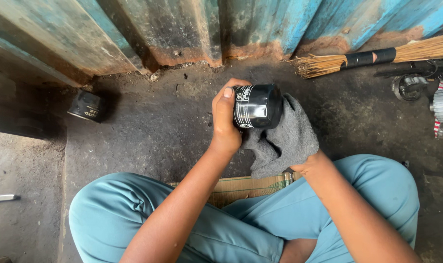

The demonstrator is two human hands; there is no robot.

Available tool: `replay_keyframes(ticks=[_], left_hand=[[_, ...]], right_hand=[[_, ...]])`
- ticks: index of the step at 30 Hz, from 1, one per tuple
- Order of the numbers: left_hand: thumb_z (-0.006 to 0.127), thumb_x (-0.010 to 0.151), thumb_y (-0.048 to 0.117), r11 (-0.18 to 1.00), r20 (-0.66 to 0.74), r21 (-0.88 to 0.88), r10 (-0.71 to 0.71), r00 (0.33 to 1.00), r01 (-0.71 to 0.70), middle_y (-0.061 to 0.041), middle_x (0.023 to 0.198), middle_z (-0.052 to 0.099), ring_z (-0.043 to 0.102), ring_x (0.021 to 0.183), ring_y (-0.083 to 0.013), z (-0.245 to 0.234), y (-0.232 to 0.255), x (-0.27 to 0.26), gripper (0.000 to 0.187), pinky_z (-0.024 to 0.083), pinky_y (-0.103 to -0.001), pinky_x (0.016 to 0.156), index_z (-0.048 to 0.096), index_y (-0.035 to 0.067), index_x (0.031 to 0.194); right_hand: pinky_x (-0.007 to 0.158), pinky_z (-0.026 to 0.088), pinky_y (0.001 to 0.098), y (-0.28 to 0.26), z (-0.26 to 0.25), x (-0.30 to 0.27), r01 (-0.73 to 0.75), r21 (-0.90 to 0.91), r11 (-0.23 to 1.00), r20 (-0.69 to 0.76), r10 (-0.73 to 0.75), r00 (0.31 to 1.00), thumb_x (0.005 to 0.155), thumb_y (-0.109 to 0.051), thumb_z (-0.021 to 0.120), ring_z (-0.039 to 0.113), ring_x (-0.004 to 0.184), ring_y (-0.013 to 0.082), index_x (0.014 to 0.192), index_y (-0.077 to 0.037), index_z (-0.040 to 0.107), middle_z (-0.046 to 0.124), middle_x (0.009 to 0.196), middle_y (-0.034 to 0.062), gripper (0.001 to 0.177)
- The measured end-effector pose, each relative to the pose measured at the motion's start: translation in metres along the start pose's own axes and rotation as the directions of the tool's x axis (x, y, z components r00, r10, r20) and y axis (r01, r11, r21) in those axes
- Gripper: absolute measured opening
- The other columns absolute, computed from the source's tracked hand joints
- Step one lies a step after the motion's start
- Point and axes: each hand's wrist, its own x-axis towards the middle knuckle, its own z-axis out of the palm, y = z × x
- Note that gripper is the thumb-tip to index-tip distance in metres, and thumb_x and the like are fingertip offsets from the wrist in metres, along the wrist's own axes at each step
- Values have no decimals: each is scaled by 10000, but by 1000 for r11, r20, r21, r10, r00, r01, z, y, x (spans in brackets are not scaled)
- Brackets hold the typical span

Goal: The person sits cross-legged on a mat and cleans a cylindrical black mechanical part, likely an oil filter, using a grey cloth. They wipe the exterior and interior surfaces of the part, rotating it to access different areas, and squeeze the cloth to remove excess oil.

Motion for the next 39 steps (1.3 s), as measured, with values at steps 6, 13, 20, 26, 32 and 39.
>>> replay_keyframes(ticks=[6, 13, 20, 26, 32, 39], left_hand=[[419, 1021, 449, 987, -20, -125, -100, 995, 97, -53, 896, 631, 602, 812, -130, 0, -6, 2, 494, 501, -280, 743, 611, -5, 1054], [384, 1017, 430, 968, 61, -189, -158, 986, 167, -67, 907, 657, 622, 818, -144, 0, 0, 1, 501, 510, -282, 762, 632, -5, 1041], [401, 1043, 412, 964, 14, -180, -194, 981, 193, -53, 871, 643, 598, 791, -139, -3, -19, 2, 477, 506, -284, 744, 640, -1, 1032], [614, 941, 319, 816, -37, 575, -42, 998, 56, -114, 742, 628, 611, 663, -178, -5, 4, 5, 318, 490, -330, 632, 644, 20, 1044], [726, 843, 355, 584, 243, 755, 174, 954, -299, -139, 863, 707, 718, 723, -264, 1, 34, 5, 379, 555, -371, 642, 642, 54, 1058], [782, 801, 336, 842, 241, 531, -46, 970, -92, -131, 933, 711, 740, 813, -258, 10, 35, 2, 470, 593, -367, 734, 608, 69, 1146]], right_hand=[[1060, 411, 406, -8, -8, 3, 117, -90, 989, 36, -115, 993, 578, -251, 954, 534, 1125, 252, 1275, -65, 562, 606, 1215, 88, 821], [1027, 480, 387, 6, 2, -6, -280, 830, 482, 121, 334, 935, 792, -144, 833, 564, 1149, 211, 1339, -28, 516, 587, 1253, 97, 642], [952, 538, 416, 39, 3, -13, -386, 773, 504, 207, 374, 904, 844, -208, 759, 609, 1102, 224, 1316, -58, 530, 602, 1225, 93, 546], [887, 588, 441, 76, 10, -22, -475, 807, 351, 279, 483, 830, 888, -263, 695, 646, 1061, 235, 1297, -84, 542, 616, 1201, 90, 471], [911, 626, 428, 76, 12, -24, -351, 921, 169, 229, 492, 840, 938, -315, 632, 679, 1082, 222, 1291, -84, 552, 631, 1236, 93, 429], [859, 580, 421, 74, 9, -20, -202, 945, 258, 62, 464, 884, 1068, -274, 609, 671, 1011, 239, 1249, -31, 585, 663, 1162, 115, 304]])
